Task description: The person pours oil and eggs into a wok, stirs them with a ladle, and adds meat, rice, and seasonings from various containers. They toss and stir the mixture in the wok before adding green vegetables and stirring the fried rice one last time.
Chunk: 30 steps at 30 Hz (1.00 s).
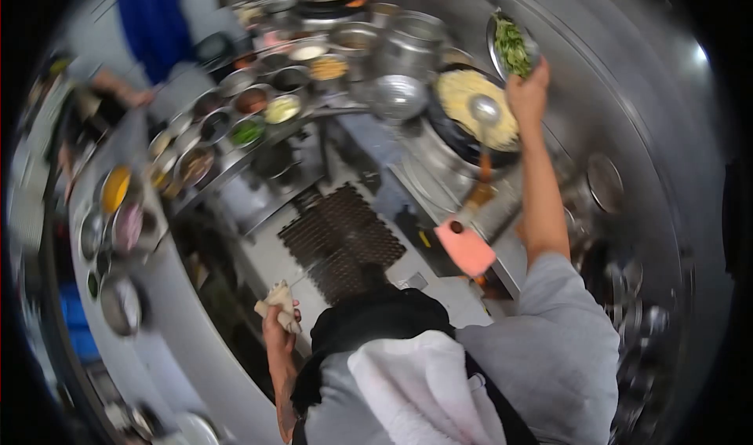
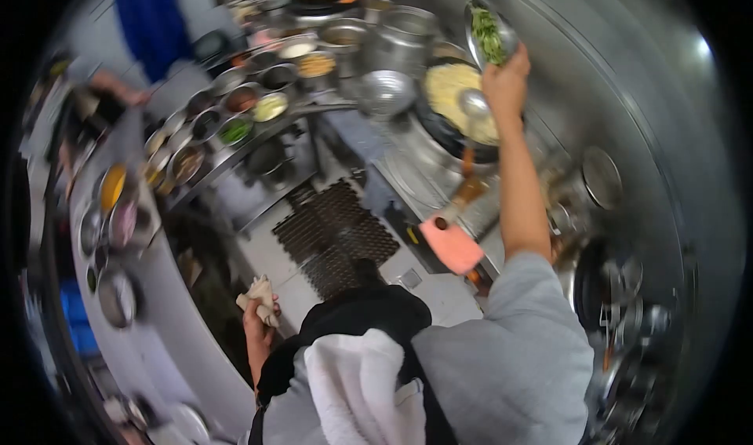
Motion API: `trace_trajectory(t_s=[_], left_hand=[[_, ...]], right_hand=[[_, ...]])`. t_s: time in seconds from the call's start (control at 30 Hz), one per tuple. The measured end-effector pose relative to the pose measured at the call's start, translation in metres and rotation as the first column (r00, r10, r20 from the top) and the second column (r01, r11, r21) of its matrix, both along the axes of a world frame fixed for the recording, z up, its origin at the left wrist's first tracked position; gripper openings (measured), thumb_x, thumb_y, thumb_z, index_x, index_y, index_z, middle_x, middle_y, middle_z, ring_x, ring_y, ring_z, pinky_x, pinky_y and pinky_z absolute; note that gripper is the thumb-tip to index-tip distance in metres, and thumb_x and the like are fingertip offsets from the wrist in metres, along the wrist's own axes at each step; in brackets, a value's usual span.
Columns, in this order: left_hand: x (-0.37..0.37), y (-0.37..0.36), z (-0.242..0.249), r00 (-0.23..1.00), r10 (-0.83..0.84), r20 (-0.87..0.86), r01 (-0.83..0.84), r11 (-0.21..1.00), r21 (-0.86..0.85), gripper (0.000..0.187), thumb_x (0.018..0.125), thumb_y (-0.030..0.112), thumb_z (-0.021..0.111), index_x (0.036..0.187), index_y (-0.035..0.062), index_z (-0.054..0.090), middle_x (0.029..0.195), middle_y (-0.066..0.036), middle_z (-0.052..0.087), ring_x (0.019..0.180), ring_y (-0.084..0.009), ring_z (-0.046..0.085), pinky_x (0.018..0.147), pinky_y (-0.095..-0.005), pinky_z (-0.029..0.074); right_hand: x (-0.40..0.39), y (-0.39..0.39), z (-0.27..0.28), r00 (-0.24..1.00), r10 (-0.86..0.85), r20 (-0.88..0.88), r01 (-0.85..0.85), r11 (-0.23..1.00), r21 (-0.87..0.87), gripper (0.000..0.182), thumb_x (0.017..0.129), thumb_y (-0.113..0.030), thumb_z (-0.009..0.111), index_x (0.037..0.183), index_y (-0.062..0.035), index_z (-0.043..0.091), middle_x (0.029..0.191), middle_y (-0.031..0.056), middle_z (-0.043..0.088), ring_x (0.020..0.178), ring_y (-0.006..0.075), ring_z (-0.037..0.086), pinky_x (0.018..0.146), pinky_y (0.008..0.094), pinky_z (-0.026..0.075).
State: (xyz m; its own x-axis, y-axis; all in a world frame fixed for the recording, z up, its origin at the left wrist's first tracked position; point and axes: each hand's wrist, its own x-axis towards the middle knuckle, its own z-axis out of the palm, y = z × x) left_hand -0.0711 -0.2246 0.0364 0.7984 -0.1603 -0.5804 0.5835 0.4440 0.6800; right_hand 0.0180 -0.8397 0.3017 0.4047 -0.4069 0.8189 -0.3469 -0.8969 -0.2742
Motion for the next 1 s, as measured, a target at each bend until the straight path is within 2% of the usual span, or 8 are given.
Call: trace_trajectory(t_s=[0.2, 0.33, 0.4, 0.53, 0.63, 0.77, 0.93, 1.0], left_hand=[[0.039, -0.085, 0.020, 0.983, -0.184, -0.008, 0.183, 0.981, -0.066, 0.045, 0.090, 0.017, 0.046, 0.130, -0.0028, 0.048, 0.094, -0.018, 0.065, 0.067, -0.0234, 0.060, 0.061, -0.0345, 0.051], [0.028, -0.069, 0.011, 0.992, -0.100, -0.082, 0.094, 0.992, -0.079, 0.046, 0.091, 0.017, 0.045, 0.132, -0.0030, 0.047, 0.097, -0.019, 0.065, 0.072, -0.0251, 0.063, 0.064, -0.0350, 0.053], [0.018, -0.045, 0.018, 0.983, 0.126, -0.131, -0.120, 0.991, 0.057, 0.045, 0.095, 0.015, 0.043, 0.136, -0.0051, 0.042, 0.103, -0.021, 0.065, 0.084, -0.0291, 0.069, 0.069, -0.0356, 0.058], [0.011, 0.055, -0.024, 0.899, 0.434, 0.050, -0.429, 0.856, 0.288, 0.036, 0.093, 0.005, 0.048, 0.127, -0.0087, 0.049, 0.108, -0.020, 0.065, 0.087, -0.0270, 0.071, 0.075, -0.0361, 0.058], [-0.007, 0.128, -0.009, 0.758, 0.611, 0.228, -0.647, 0.658, 0.385, 0.031, 0.092, 0.010, 0.052, 0.119, -0.0051, 0.055, 0.097, -0.013, 0.068, 0.080, -0.0236, 0.069, 0.071, -0.0350, 0.056], [-0.128, 0.230, -0.076, 0.464, 0.774, 0.432, -0.687, 0.006, 0.726, 0.036, 0.090, 0.022, 0.061, 0.106, -0.0109, 0.062, 0.092, -0.024, 0.070, 0.083, -0.0288, 0.070, 0.076, -0.0385, 0.054], [-0.297, 0.216, -0.001, 0.177, 0.892, 0.417, -0.549, -0.262, 0.794, 0.033, 0.089, 0.023, 0.058, 0.114, 0.0025, 0.067, 0.109, -0.018, 0.070, 0.103, -0.0316, 0.067, 0.090, -0.0393, 0.051], [-0.345, 0.212, -0.008, 0.407, 0.749, 0.522, -0.238, -0.465, 0.853, 0.038, 0.087, 0.023, 0.063, 0.122, 0.0096, 0.066, 0.126, -0.020, 0.064, 0.137, -0.0278, 0.041, 0.119, -0.0375, 0.019]], right_hand=[[-0.009, -0.137, -0.061, 0.928, -0.224, -0.296, 0.234, 0.972, -0.004, 0.062, 0.088, -0.004, 0.047, 0.146, -0.0068, 0.029, 0.143, 0.0310, 0.030, 0.093, 0.0518, 0.062, 0.082, 0.0539, 0.053], [0.002, -0.253, -0.196, 0.331, -0.302, -0.894, 0.460, 0.879, -0.127, 0.053, 0.094, -0.014, 0.043, 0.147, -0.0066, 0.037, 0.131, 0.0295, 0.053, 0.102, 0.0462, 0.064, 0.089, 0.0511, 0.052], [0.035, -0.262, -0.170, 0.477, -0.278, -0.834, 0.209, 0.957, -0.200, 0.040, 0.094, -0.023, 0.053, 0.124, 0.0034, 0.056, 0.113, 0.0267, 0.064, 0.100, 0.0373, 0.066, 0.087, 0.0464, 0.052], [0.161, -0.008, -0.055, 0.860, 0.208, -0.466, -0.069, 0.952, 0.298, 0.045, 0.093, -0.025, 0.056, 0.124, 0.0079, 0.054, 0.115, 0.0282, 0.064, 0.090, 0.0350, 0.068, 0.080, 0.0373, 0.053], [0.205, 0.204, -0.116, 0.477, 0.861, -0.175, -0.446, 0.409, 0.796, 0.038, 0.094, -0.027, 0.052, 0.095, 0.0073, 0.067, 0.085, 0.0185, 0.068, 0.077, 0.0234, 0.070, 0.065, 0.0366, 0.052], [0.106, 0.577, -0.187, -0.064, 0.995, 0.073, -0.034, -0.076, 0.997, 0.033, 0.086, -0.018, 0.060, 0.102, 0.0117, 0.062, 0.078, 0.0133, 0.066, 0.062, 0.0213, 0.065, 0.046, 0.0341, 0.051], [0.059, 0.775, -0.243, -0.452, 0.877, 0.161, 0.484, 0.090, 0.870, 0.044, 0.090, -0.026, 0.063, 0.120, 0.0048, 0.054, 0.084, 0.0169, 0.068, 0.060, 0.0187, 0.062, 0.059, 0.0315, 0.055], [0.045, 0.799, -0.249, -0.674, 0.699, 0.241, 0.517, 0.213, 0.829, 0.077, 0.086, -0.044, 0.072, 0.141, -0.0022, 0.037, 0.120, 0.0281, 0.063, 0.070, 0.0253, 0.064, 0.066, 0.0379, 0.055]])
